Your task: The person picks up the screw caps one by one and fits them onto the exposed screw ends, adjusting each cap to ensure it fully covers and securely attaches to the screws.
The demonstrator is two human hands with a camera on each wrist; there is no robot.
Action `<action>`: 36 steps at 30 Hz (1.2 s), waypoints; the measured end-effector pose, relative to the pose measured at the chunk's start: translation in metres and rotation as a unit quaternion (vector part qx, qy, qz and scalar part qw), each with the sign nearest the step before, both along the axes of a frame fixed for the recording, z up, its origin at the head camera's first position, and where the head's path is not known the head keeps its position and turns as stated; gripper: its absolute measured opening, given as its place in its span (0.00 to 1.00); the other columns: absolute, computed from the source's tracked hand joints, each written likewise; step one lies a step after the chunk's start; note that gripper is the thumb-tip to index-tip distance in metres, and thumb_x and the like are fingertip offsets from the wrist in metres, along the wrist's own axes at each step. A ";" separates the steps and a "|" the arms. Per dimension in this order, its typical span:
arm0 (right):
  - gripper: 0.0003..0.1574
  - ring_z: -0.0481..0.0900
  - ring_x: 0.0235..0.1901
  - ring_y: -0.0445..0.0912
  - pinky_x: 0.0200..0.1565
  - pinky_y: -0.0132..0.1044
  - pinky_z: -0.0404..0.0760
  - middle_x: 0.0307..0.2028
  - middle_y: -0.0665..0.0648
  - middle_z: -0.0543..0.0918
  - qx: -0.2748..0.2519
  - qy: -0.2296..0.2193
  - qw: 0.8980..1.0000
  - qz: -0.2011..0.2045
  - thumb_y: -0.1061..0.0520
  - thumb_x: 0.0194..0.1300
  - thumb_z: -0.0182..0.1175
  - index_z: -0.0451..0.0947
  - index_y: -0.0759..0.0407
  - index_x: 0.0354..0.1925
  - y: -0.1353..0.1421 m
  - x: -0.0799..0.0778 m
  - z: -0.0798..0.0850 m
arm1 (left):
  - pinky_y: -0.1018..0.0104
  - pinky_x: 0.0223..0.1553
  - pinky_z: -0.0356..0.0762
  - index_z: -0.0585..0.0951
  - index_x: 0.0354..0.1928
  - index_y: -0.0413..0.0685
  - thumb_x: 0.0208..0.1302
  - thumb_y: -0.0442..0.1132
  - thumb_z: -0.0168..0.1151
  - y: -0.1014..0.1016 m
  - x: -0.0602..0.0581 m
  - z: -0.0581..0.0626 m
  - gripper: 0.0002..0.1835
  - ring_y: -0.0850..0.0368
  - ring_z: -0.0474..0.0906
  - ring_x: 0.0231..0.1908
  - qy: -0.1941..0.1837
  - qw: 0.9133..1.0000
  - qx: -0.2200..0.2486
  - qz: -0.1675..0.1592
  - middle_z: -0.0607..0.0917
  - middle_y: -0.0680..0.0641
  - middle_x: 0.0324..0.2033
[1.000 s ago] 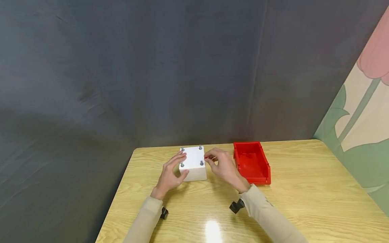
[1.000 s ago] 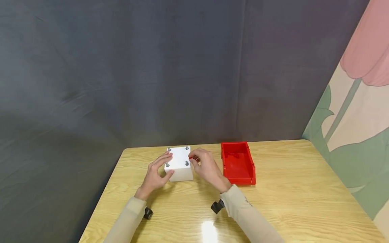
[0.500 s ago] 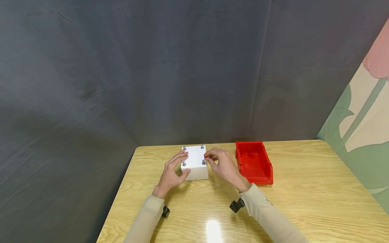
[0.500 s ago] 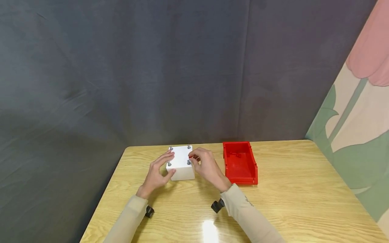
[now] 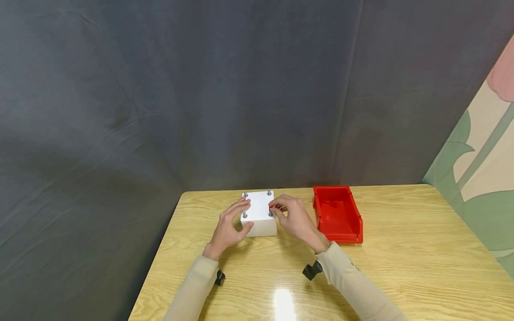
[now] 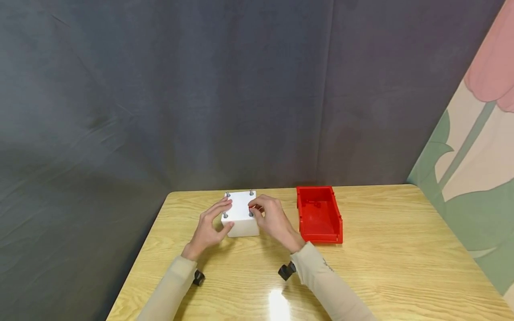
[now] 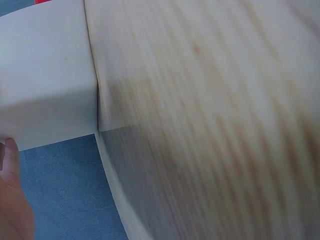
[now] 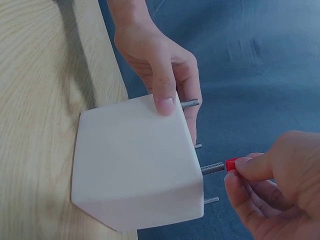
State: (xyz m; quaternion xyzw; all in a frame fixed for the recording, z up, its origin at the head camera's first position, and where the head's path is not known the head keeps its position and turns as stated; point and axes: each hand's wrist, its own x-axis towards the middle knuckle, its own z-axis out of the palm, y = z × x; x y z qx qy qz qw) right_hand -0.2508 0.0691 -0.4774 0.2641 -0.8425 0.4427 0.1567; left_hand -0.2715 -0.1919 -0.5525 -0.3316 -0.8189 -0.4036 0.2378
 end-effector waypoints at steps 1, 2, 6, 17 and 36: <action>0.08 0.88 0.36 0.46 0.43 0.40 0.94 0.38 0.55 0.90 0.001 0.000 1.000 0.000 0.71 0.66 0.71 0.90 0.64 0.42 0.000 0.000 0.000 | 0.50 0.79 0.70 0.83 0.63 0.36 0.60 0.38 0.76 0.000 0.000 0.000 0.29 0.38 0.75 0.73 -0.001 1.000 0.000 0.000 0.84 0.39 0.67; 0.08 0.88 0.36 0.46 0.43 0.39 0.94 0.38 0.55 0.90 0.002 0.000 1.000 0.000 0.71 0.66 0.71 0.90 0.64 0.42 0.000 0.000 0.000 | 0.51 0.79 0.70 0.83 0.63 0.36 0.60 0.38 0.76 0.000 0.000 0.000 0.29 0.38 0.75 0.73 -0.002 1.000 0.000 0.000 0.84 0.40 0.67; 0.07 0.89 0.36 0.46 0.43 0.38 0.94 0.38 0.56 0.90 0.007 -0.001 1.000 0.000 0.71 0.66 0.71 0.90 0.63 0.42 0.000 -0.001 -0.001 | 0.51 0.79 0.70 0.83 0.63 0.37 0.60 0.38 0.76 -0.001 0.000 -0.001 0.28 0.39 0.74 0.73 -0.008 1.000 0.000 0.000 0.83 0.40 0.67; 0.07 0.89 0.36 0.47 0.42 0.39 0.94 0.39 0.57 0.90 0.011 0.003 1.000 0.012 0.71 0.66 0.71 0.90 0.65 0.42 -0.003 -0.001 -0.001 | 0.51 0.79 0.70 0.83 0.63 0.38 0.60 0.38 0.76 -0.002 0.002 0.000 0.28 0.38 0.75 0.73 -0.001 1.000 0.008 0.001 0.84 0.40 0.67; 0.08 0.89 0.35 0.47 0.41 0.41 0.95 0.38 0.57 0.90 0.001 0.016 1.000 0.010 0.72 0.64 0.72 0.90 0.65 0.42 0.003 -0.001 -0.006 | 0.52 0.78 0.71 0.83 0.63 0.36 0.60 0.37 0.76 0.004 -0.002 -0.002 0.29 0.38 0.75 0.73 0.006 1.000 0.012 -0.007 0.84 0.39 0.66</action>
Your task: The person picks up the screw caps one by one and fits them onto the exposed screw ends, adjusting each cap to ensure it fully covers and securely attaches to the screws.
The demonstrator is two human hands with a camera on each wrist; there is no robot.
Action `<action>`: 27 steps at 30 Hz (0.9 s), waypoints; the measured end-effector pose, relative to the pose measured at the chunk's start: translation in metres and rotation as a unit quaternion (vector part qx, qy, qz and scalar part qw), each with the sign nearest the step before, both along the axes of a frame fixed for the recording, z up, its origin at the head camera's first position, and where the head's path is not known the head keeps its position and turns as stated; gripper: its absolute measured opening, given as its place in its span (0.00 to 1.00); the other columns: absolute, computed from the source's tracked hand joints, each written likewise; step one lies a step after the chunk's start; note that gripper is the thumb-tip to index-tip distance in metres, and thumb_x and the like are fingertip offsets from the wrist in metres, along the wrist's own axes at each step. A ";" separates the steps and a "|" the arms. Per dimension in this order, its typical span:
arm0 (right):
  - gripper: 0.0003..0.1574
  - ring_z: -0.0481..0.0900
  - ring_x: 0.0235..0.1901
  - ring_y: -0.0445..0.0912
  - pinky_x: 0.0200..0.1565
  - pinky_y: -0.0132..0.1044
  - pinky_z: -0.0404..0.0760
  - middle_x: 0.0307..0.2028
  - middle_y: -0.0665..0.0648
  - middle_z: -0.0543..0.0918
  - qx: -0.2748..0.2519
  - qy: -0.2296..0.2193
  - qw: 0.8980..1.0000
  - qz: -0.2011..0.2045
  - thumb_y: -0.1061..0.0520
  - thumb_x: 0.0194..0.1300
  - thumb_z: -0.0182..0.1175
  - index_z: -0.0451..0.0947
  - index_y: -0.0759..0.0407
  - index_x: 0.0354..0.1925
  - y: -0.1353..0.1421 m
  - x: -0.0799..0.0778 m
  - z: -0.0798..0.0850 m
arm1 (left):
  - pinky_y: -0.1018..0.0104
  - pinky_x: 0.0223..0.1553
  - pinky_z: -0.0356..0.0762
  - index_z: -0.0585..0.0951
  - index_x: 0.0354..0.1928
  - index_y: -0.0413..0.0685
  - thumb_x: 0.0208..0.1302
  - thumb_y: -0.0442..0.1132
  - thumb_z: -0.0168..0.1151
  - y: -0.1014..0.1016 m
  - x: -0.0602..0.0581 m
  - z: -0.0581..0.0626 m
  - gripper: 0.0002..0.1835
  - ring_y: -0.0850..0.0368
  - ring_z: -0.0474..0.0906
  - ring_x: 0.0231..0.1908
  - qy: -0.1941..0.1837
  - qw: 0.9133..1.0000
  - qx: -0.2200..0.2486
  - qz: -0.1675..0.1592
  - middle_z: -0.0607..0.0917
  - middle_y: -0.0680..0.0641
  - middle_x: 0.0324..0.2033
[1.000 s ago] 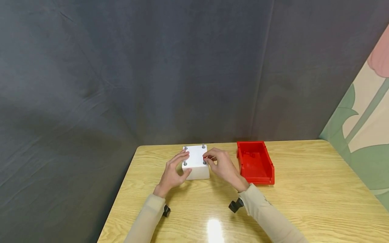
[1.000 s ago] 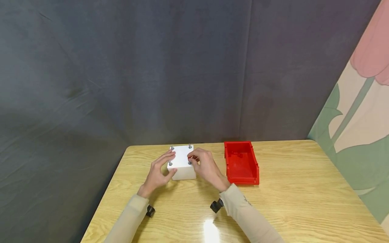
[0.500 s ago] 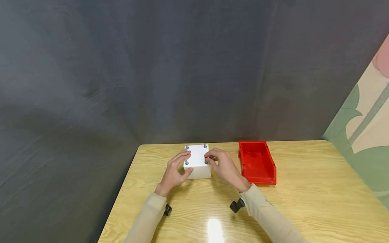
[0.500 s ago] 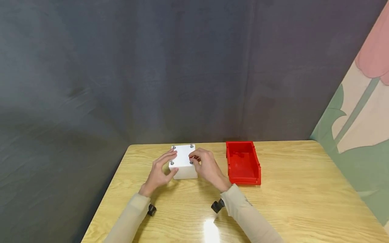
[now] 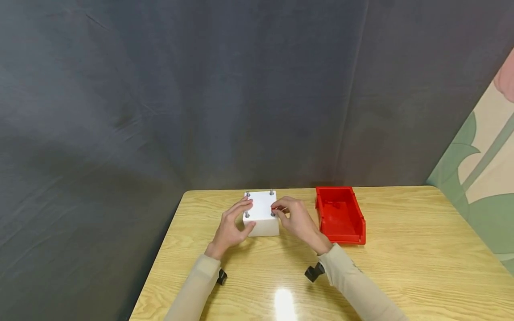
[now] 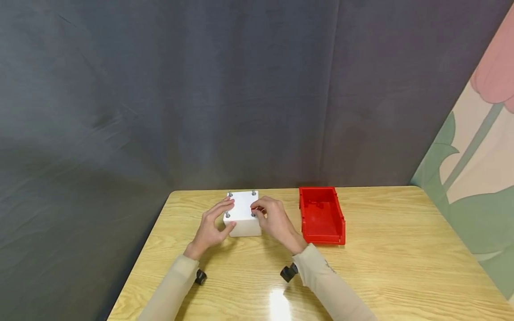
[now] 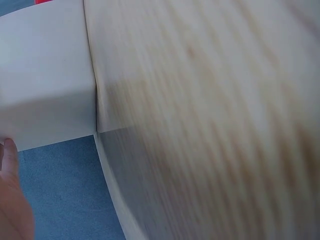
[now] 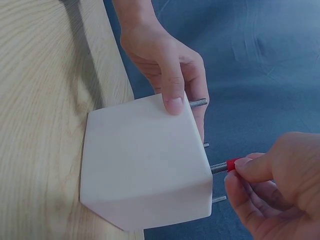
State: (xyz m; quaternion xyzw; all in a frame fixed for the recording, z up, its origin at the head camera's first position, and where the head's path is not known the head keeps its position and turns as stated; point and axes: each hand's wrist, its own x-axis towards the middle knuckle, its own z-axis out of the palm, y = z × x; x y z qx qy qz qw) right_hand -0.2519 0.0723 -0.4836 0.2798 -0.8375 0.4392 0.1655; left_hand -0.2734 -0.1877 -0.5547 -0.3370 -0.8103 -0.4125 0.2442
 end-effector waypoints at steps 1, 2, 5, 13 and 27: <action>0.08 0.88 0.35 0.47 0.41 0.41 0.95 0.38 0.57 0.90 0.000 0.000 1.000 -0.001 0.72 0.63 0.72 0.90 0.65 0.42 0.000 0.000 0.000 | 0.51 0.78 0.71 0.83 0.63 0.36 0.60 0.37 0.76 0.000 0.000 0.001 0.28 0.38 0.75 0.73 0.001 1.000 -0.001 0.000 0.84 0.38 0.66; 0.08 0.88 0.35 0.47 0.41 0.41 0.95 0.38 0.57 0.90 0.000 0.000 1.000 -0.002 0.72 0.63 0.72 0.90 0.65 0.42 0.000 0.000 0.000 | 0.51 0.78 0.71 0.83 0.63 0.36 0.60 0.37 0.76 0.000 0.000 0.001 0.28 0.38 0.75 0.73 0.002 1.000 -0.001 -0.001 0.84 0.38 0.66; 0.08 0.88 0.35 0.47 0.42 0.42 0.95 0.38 0.57 0.90 -0.002 -0.003 1.000 -0.003 0.72 0.64 0.72 0.90 0.65 0.42 0.000 0.000 0.000 | 0.50 0.78 0.72 0.83 0.63 0.35 0.60 0.36 0.76 0.001 -0.001 0.002 0.28 0.37 0.75 0.72 0.007 1.000 -0.001 -0.002 0.84 0.37 0.66; 0.08 0.88 0.35 0.48 0.41 0.42 0.95 0.38 0.57 0.90 0.004 -0.002 1.000 -0.002 0.72 0.63 0.72 0.90 0.65 0.41 0.000 -0.001 -0.002 | 0.51 0.78 0.72 0.83 0.63 0.36 0.61 0.37 0.76 0.000 -0.001 0.001 0.28 0.38 0.75 0.72 0.005 1.000 -0.001 -0.003 0.84 0.38 0.66; 0.08 0.89 0.36 0.48 0.41 0.42 0.95 0.38 0.57 0.90 0.008 -0.006 1.000 -0.003 0.72 0.63 0.72 0.90 0.65 0.41 -0.002 0.000 -0.002 | 0.51 0.78 0.72 0.83 0.63 0.37 0.61 0.37 0.76 -0.001 0.000 0.000 0.28 0.38 0.75 0.72 0.009 1.000 -0.002 -0.002 0.84 0.38 0.66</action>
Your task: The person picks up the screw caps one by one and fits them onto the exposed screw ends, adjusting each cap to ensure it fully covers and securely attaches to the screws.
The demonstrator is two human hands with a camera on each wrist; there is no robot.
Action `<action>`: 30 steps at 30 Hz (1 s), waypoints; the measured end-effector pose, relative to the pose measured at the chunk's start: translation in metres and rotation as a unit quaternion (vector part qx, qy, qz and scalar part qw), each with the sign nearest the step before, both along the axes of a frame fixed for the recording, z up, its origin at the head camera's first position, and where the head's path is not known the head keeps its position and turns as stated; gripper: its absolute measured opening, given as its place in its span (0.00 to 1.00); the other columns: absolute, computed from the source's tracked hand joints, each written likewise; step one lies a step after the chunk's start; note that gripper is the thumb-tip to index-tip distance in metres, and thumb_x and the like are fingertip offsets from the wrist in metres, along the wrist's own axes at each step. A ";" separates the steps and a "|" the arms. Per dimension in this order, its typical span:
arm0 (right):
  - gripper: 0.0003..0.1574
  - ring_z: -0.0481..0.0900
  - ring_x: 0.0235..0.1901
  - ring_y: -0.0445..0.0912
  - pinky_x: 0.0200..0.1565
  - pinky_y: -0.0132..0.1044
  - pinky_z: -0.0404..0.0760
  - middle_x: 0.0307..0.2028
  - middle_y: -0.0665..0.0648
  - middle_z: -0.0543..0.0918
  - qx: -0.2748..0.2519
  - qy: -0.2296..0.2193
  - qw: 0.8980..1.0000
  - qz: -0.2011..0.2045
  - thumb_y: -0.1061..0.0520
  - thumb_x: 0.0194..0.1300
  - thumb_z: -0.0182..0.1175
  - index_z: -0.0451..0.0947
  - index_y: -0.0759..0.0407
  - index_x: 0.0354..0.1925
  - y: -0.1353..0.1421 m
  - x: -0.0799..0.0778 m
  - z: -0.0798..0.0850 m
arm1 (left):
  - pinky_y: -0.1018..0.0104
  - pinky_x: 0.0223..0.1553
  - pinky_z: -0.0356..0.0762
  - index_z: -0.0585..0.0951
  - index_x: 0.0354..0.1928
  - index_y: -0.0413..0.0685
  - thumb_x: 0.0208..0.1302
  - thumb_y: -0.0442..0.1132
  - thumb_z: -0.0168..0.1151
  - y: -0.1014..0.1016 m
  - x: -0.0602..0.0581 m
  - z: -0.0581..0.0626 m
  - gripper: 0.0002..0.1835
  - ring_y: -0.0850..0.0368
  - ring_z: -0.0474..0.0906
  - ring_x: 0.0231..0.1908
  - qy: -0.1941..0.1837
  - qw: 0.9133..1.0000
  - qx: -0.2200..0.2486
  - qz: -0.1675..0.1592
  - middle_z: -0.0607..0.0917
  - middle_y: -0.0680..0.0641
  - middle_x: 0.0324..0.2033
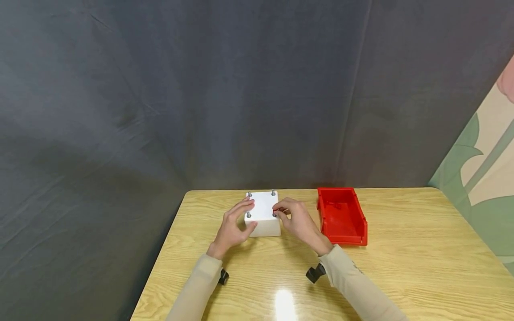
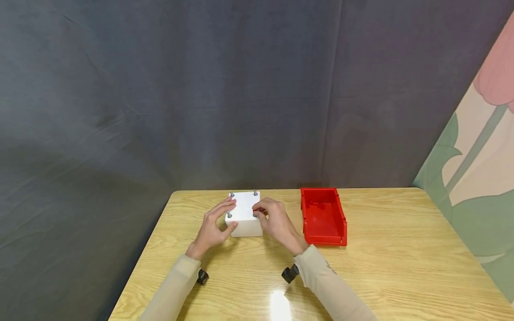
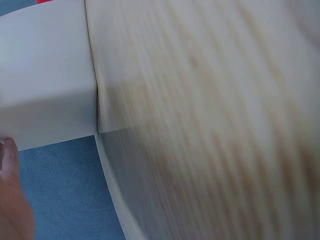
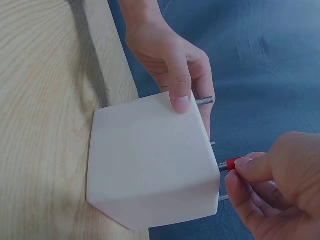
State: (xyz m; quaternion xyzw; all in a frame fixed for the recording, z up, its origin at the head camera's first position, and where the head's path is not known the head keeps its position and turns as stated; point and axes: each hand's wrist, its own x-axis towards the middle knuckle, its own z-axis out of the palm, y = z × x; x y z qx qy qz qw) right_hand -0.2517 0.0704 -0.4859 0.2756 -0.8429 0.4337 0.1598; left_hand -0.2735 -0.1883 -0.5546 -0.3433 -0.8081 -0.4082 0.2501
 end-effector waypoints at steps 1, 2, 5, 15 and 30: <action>0.08 0.89 0.36 0.48 0.41 0.42 0.95 0.38 0.58 0.90 0.000 0.000 1.000 0.000 0.72 0.63 0.72 0.90 0.65 0.41 0.000 0.000 0.000 | 0.52 0.78 0.72 0.83 0.63 0.37 0.61 0.37 0.76 0.000 0.000 0.000 0.28 0.38 0.76 0.72 0.000 1.000 0.000 0.000 0.84 0.38 0.66; 0.08 0.89 0.36 0.49 0.41 0.42 0.95 0.38 0.58 0.90 0.000 0.000 1.000 0.000 0.73 0.63 0.72 0.90 0.65 0.41 0.000 0.000 0.000 | 0.52 0.78 0.72 0.83 0.63 0.37 0.61 0.37 0.76 0.000 0.000 0.000 0.28 0.38 0.76 0.72 0.000 1.000 0.000 0.001 0.84 0.38 0.66; 0.08 0.89 0.36 0.49 0.41 0.43 0.95 0.38 0.58 0.90 -0.002 -0.001 1.000 -0.001 0.72 0.64 0.72 0.90 0.65 0.41 0.000 0.001 0.001 | 0.52 0.78 0.72 0.83 0.63 0.37 0.60 0.37 0.76 0.000 0.000 0.000 0.28 0.39 0.76 0.72 0.001 1.000 0.000 0.002 0.84 0.38 0.66; 0.08 0.89 0.36 0.48 0.41 0.41 0.95 0.38 0.58 0.90 -0.002 -0.007 1.000 0.003 0.72 0.63 0.72 0.90 0.65 0.41 0.000 0.001 -0.003 | 0.51 0.78 0.72 0.83 0.63 0.37 0.61 0.36 0.76 0.000 0.001 -0.002 0.28 0.37 0.75 0.72 -0.006 1.000 0.003 0.000 0.84 0.38 0.66; 0.09 0.88 0.35 0.47 0.41 0.40 0.95 0.38 0.57 0.91 -0.002 -0.011 1.000 -0.002 0.71 0.63 0.73 0.90 0.65 0.41 -0.001 0.000 -0.004 | 0.51 0.78 0.72 0.84 0.63 0.37 0.59 0.36 0.77 0.000 -0.002 -0.002 0.28 0.38 0.76 0.72 -0.001 1.000 0.003 0.001 0.84 0.38 0.65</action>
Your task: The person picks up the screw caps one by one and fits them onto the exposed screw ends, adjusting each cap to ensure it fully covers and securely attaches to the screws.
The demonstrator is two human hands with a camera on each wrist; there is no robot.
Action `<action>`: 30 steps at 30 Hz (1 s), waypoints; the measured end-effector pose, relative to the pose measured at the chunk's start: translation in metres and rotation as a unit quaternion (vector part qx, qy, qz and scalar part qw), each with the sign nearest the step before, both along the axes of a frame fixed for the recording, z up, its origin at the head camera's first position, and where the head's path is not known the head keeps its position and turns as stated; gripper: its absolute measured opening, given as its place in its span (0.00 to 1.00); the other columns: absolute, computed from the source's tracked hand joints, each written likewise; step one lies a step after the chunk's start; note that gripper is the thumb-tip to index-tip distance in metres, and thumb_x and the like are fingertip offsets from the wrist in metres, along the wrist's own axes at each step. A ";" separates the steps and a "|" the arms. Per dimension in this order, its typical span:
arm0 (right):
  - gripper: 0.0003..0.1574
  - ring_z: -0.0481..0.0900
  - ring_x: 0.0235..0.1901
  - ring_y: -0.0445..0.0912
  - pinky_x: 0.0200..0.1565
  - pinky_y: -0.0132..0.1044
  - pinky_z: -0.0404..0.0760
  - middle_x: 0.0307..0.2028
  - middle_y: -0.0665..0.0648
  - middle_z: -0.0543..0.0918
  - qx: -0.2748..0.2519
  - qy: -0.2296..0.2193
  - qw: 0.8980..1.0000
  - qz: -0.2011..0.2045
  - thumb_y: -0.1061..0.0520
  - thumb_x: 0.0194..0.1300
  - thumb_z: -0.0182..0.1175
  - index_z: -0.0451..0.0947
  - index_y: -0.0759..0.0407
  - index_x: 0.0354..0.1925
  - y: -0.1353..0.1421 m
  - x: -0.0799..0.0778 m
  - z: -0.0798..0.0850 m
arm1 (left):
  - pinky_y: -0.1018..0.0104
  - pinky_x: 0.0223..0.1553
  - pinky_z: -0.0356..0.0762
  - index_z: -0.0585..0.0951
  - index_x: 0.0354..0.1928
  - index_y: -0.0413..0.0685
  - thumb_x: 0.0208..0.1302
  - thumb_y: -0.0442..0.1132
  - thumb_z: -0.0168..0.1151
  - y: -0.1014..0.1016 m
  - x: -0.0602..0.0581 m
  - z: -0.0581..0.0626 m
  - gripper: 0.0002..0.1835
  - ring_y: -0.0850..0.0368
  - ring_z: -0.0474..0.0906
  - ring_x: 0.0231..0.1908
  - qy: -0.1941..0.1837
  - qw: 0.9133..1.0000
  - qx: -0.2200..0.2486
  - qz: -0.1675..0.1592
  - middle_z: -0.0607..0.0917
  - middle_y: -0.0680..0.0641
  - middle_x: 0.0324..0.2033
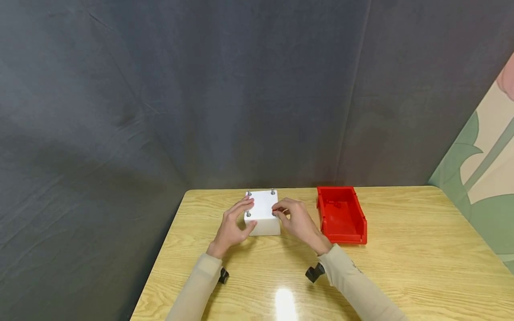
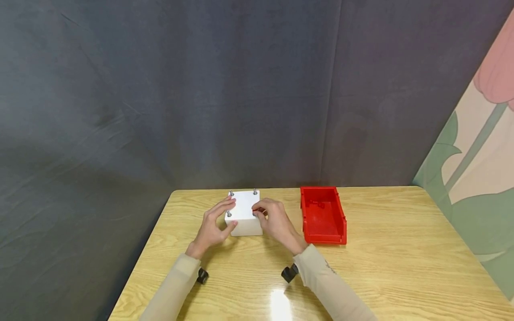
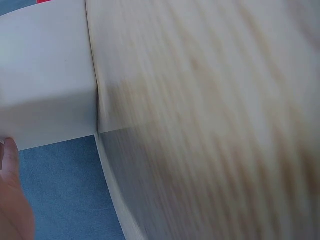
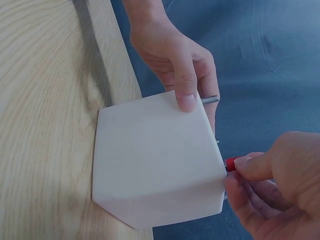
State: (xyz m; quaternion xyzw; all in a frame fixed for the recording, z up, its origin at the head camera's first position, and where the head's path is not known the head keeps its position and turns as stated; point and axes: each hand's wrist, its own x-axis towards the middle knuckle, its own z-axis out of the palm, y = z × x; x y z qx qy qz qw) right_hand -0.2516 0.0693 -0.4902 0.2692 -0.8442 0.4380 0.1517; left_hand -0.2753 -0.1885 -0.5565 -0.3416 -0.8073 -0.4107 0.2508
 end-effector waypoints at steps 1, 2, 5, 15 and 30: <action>0.09 0.88 0.35 0.47 0.41 0.40 0.95 0.38 0.57 0.91 -0.001 0.000 1.000 0.000 0.71 0.63 0.73 0.90 0.65 0.42 0.000 0.000 0.000 | 0.51 0.78 0.72 0.84 0.63 0.37 0.59 0.36 0.77 0.000 0.000 0.000 0.28 0.38 0.76 0.72 -0.001 1.000 0.001 -0.001 0.84 0.38 0.65; 0.08 0.88 0.35 0.47 0.40 0.40 0.95 0.38 0.57 0.91 -0.001 0.000 1.000 0.001 0.71 0.63 0.73 0.90 0.65 0.42 0.000 0.000 0.000 | 0.51 0.78 0.72 0.84 0.63 0.37 0.59 0.36 0.77 0.000 0.000 0.000 0.28 0.38 0.76 0.72 -0.002 1.000 0.001 0.000 0.84 0.39 0.66; 0.08 0.88 0.35 0.47 0.41 0.40 0.94 0.38 0.58 0.91 -0.001 -0.001 1.000 0.001 0.71 0.64 0.73 0.89 0.65 0.42 0.000 0.000 0.000 | 0.51 0.78 0.72 0.83 0.63 0.37 0.60 0.37 0.77 0.000 0.000 0.000 0.28 0.38 0.75 0.72 -0.005 1.000 0.001 -0.001 0.84 0.39 0.66; 0.08 0.87 0.34 0.46 0.40 0.38 0.94 0.38 0.56 0.90 0.007 -0.016 1.000 0.001 0.69 0.64 0.73 0.89 0.63 0.42 0.002 0.000 0.002 | 0.52 0.78 0.72 0.83 0.63 0.37 0.61 0.37 0.76 0.000 0.000 0.001 0.28 0.40 0.75 0.73 -0.014 1.000 -0.001 -0.001 0.84 0.40 0.66; 0.08 0.88 0.34 0.47 0.40 0.44 0.94 0.39 0.58 0.90 -0.002 -0.025 1.000 -0.005 0.70 0.64 0.72 0.88 0.65 0.43 0.007 0.001 0.006 | 0.53 0.79 0.70 0.83 0.62 0.36 0.59 0.36 0.77 0.001 0.003 0.006 0.28 0.40 0.75 0.73 -0.015 1.000 0.001 0.002 0.84 0.39 0.66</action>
